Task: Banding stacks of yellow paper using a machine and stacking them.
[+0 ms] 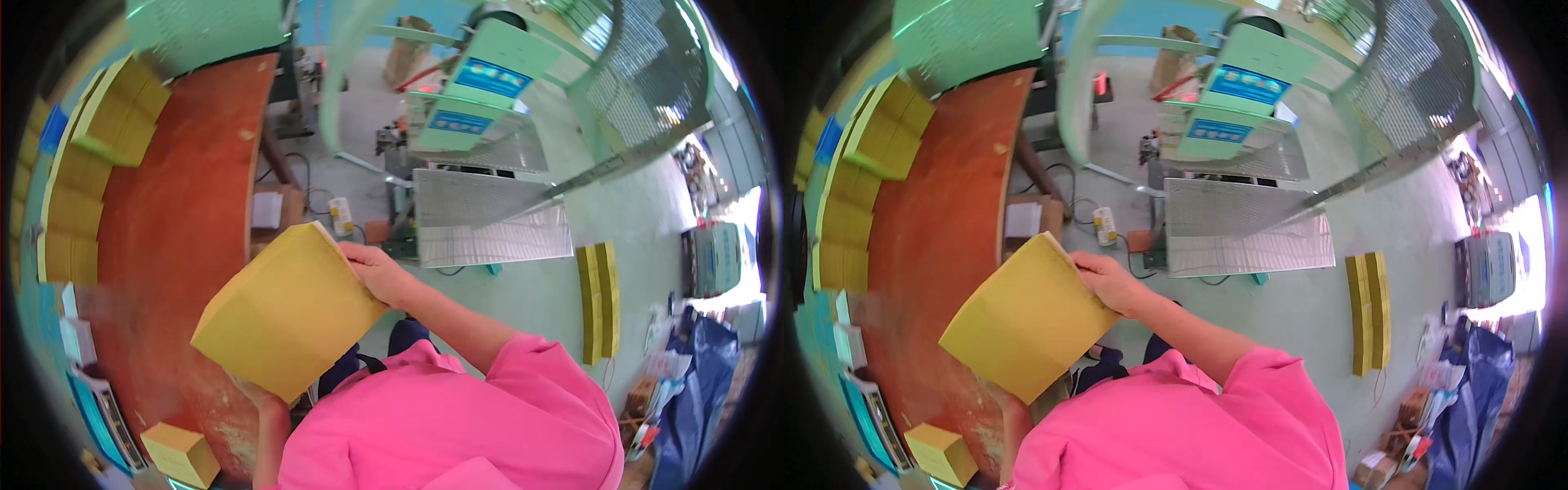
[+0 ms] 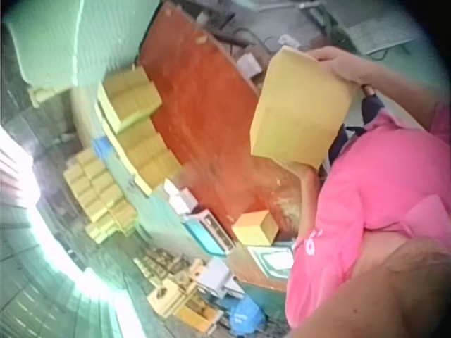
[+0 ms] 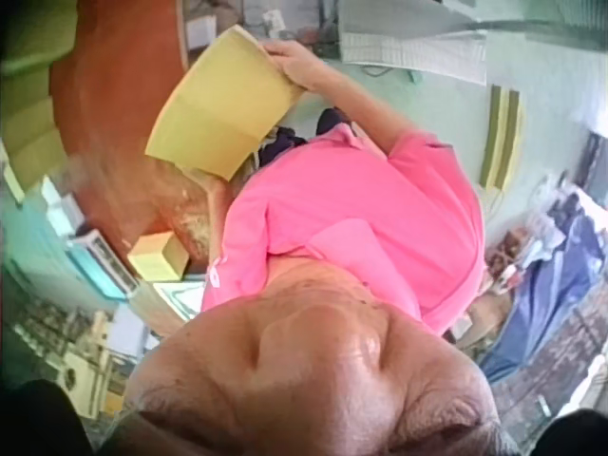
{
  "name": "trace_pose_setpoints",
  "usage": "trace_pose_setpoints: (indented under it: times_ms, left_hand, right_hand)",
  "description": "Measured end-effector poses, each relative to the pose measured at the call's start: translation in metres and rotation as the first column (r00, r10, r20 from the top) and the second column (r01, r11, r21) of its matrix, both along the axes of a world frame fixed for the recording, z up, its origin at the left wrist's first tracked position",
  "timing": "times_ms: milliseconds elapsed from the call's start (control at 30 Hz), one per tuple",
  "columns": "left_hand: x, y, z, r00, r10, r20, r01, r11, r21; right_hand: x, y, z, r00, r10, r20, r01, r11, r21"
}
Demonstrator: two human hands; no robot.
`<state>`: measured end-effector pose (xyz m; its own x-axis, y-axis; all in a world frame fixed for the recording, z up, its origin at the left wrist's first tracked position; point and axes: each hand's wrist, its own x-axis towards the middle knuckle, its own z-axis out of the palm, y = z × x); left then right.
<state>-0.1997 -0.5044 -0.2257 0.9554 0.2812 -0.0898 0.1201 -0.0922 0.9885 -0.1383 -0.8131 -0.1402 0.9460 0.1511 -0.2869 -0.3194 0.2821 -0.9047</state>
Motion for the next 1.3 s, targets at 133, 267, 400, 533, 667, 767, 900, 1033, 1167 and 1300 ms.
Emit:
trace_pose_setpoints:
  times_ms: [133,267,400,533,667,767,900,1033,1167,1300]
  left_hand:
    - [0.028,-0.152,-0.006,0.985,-0.162,0.066,0.167,0.983,-0.078]
    - [0.028,-0.251,-0.121,0.895,-0.401,0.195,0.398,0.916,0.058]
    - [0.050,-0.381,-0.165,0.716,-0.671,0.195,0.534,0.706,0.465]
    - [0.068,-0.547,-0.084,0.643,-0.622,0.448,0.274,0.732,0.623]
    - [0.043,-0.553,-0.096,0.639,-0.654,0.404,0.272,0.684,0.676]
    - [0.010,-0.519,-0.109,0.706,-0.690,0.159,0.461,0.619,0.637]
    - [-0.016,-0.479,-0.116,0.691,-0.718,-0.080,0.646,0.564,0.514]
    - [-0.010,-0.531,-0.089,0.715,-0.699,0.028,0.638,0.668,0.384]
    - [0.018,-0.617,-0.055,0.611,-0.777,0.149,0.641,0.596,0.484]
    - [0.042,-0.639,-0.067,0.531,-0.819,0.216,0.554,0.529,0.643]
  right_hand:
    - [-0.035,-0.125,-0.020,0.964,-0.228,-0.134,0.228,0.973,-0.019]
    - [-0.070,-0.265,-0.042,0.935,-0.356,-0.006,0.356,0.933,0.063]
    - [-0.079,-0.402,-0.082,0.821,-0.496,0.282,0.459,0.868,0.188]
    - [-0.091,-0.499,-0.138,0.772,-0.578,0.263,0.542,0.816,0.202]
    - [-0.102,-0.524,-0.161,0.773,-0.589,0.235,0.482,0.786,0.386]
    - [-0.109,-0.536,-0.156,0.791,-0.525,0.313,0.481,0.851,0.210]
    - [-0.128,-0.536,-0.129,0.832,-0.482,0.275,0.525,0.845,-0.105]
    - [-0.135,-0.539,-0.127,0.755,-0.651,0.081,0.653,0.757,0.001]
    - [-0.139,-0.548,-0.137,0.399,-0.911,-0.107,0.912,0.382,0.150]
    - [-0.138,-0.544,-0.120,0.118,-0.993,-0.008,0.991,0.117,0.072]
